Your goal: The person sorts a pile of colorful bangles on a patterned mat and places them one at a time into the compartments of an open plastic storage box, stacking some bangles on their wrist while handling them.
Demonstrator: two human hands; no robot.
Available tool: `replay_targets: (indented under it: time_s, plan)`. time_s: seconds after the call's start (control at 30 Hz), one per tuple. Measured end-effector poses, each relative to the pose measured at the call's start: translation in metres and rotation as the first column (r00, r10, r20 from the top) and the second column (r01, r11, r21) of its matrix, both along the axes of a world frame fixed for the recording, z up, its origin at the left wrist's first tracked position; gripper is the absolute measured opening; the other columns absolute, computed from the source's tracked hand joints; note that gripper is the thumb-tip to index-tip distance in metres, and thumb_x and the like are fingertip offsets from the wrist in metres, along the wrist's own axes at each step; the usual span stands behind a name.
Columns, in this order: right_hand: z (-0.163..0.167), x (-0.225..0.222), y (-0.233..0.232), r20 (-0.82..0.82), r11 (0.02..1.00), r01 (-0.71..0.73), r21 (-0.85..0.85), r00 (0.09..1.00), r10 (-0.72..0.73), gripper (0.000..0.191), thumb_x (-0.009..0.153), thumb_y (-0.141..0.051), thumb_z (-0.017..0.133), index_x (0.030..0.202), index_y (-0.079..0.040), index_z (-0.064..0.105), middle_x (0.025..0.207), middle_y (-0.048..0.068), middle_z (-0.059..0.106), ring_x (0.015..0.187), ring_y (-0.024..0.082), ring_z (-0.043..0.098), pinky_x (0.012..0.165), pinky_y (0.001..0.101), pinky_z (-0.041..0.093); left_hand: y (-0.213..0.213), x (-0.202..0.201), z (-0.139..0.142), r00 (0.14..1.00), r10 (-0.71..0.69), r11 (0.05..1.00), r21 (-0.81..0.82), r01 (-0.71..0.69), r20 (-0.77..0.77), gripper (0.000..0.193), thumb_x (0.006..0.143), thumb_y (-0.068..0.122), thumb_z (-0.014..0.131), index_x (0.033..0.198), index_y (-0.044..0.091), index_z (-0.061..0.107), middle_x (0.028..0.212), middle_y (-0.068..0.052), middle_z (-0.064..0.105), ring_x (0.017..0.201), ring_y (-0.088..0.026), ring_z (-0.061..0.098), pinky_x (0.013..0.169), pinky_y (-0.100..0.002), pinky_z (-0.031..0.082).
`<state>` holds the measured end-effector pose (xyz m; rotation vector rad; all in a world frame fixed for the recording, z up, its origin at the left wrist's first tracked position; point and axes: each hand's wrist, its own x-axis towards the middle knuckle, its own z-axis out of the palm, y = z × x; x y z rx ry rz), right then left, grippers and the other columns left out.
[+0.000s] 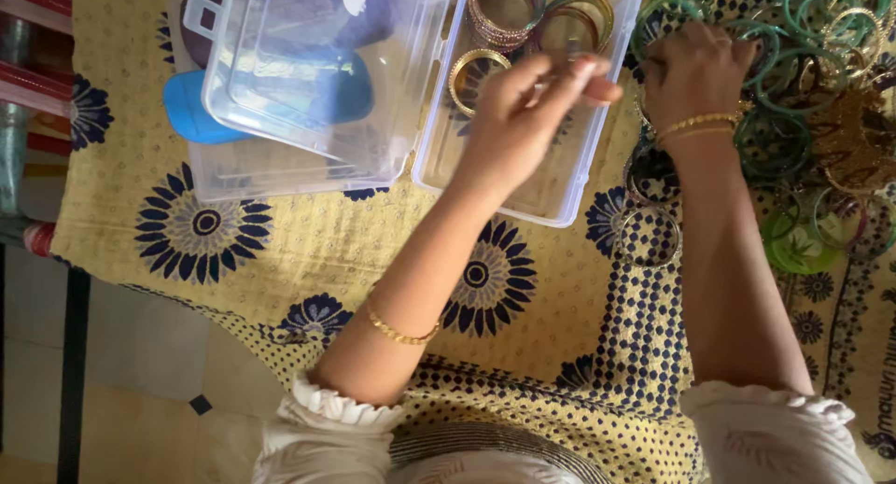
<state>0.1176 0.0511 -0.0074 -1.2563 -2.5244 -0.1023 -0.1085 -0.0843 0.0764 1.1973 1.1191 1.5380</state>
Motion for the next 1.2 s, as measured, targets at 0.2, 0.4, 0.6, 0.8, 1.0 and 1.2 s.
replay_targets:
  time_s: [0.2,0.4,0.6,0.8,1.0,1.2]
  plan:
    - [0.003,0.004,-0.012,-0.121,0.860,0.228,-0.456,0.942,-0.313,0.018,0.115,-0.013,0.061,0.104,-0.002,0.070,0.086,0.010,0.071,0.067,0.020,0.064,0.057,0.0350,0.054,0.045,0.082,-0.023,0.985,-0.149,0.969,-0.214,0.126,-0.092,0.032,0.104,0.033,0.052,0.111,0.010,0.073,0.090,0.000,0.082,0.061,-0.016,0.068,0.054,-0.031,0.046]
    - [0.013,0.028,-0.017,-0.646,0.813,0.092,-0.575,0.559,-0.520,0.009,0.102,0.000,0.071,0.109,-0.002,0.075,0.093,0.004,0.077,0.075,0.009,0.070,0.061,0.0215,0.053,0.101,0.131,-0.053,0.957,0.269,0.931,-0.225,-0.288,-0.112,0.037,0.101,0.037,0.055,0.098,0.005,0.072,0.087,-0.008,0.081,0.077,-0.022,0.079,0.072,-0.035,0.060]
    - [0.043,0.013,-0.022,-0.732,0.984,-0.120,-0.133,0.681,-0.016,0.018,0.096,0.017,0.069,0.111,0.006,0.074,0.118,0.015,0.069,0.094,0.017,0.068,0.077,0.0280,0.059,0.111,0.122,-0.063,0.956,0.222,0.924,-0.272,-0.269,-0.193,0.043,0.104,0.043,0.051,0.100,0.004,0.068,0.080,-0.014,0.073,0.076,-0.028,0.070,0.071,-0.041,0.056]
    - [0.061,0.001,-0.025,-0.701,0.962,-0.205,-0.179,0.713,0.021,0.019,0.097,0.015,0.070,0.112,0.005,0.075,0.120,0.015,0.065,0.099,0.018,0.066,0.076,0.0264,0.059,0.108,0.107,-0.063,0.967,0.236,0.962,-0.165,-0.217,0.101,0.049,0.109,0.043,0.052,0.089,0.000,0.063,0.072,-0.011,0.056,0.068,-0.020,0.053,0.064,-0.037,0.046]
    - [0.044,0.008,0.002,-0.603,0.974,-0.142,-0.177,0.798,0.006,0.017,0.096,0.012,0.068,0.106,0.001,0.078,0.119,0.012,0.074,0.097,0.019,0.071,0.072,0.0244,0.060,0.106,0.103,-0.060,0.985,0.165,0.957,-0.233,-0.173,-0.054,0.041,0.106,0.042,0.052,0.091,0.006,0.061,0.068,-0.007,0.047,0.059,-0.018,0.045,0.057,-0.035,0.039]
    - [0.028,0.002,0.042,-0.399,0.993,-0.106,-0.058,0.914,0.074,0.013,0.098,0.002,0.079,0.108,-0.005,0.078,0.114,0.011,0.073,0.095,0.019,0.071,0.080,0.0272,0.062,0.108,0.106,-0.062,0.902,0.244,0.935,-0.161,-0.316,-0.356,0.036,0.108,0.038,0.051,0.101,0.004,0.057,0.075,-0.013,0.060,0.066,-0.028,0.061,0.066,-0.045,0.047]
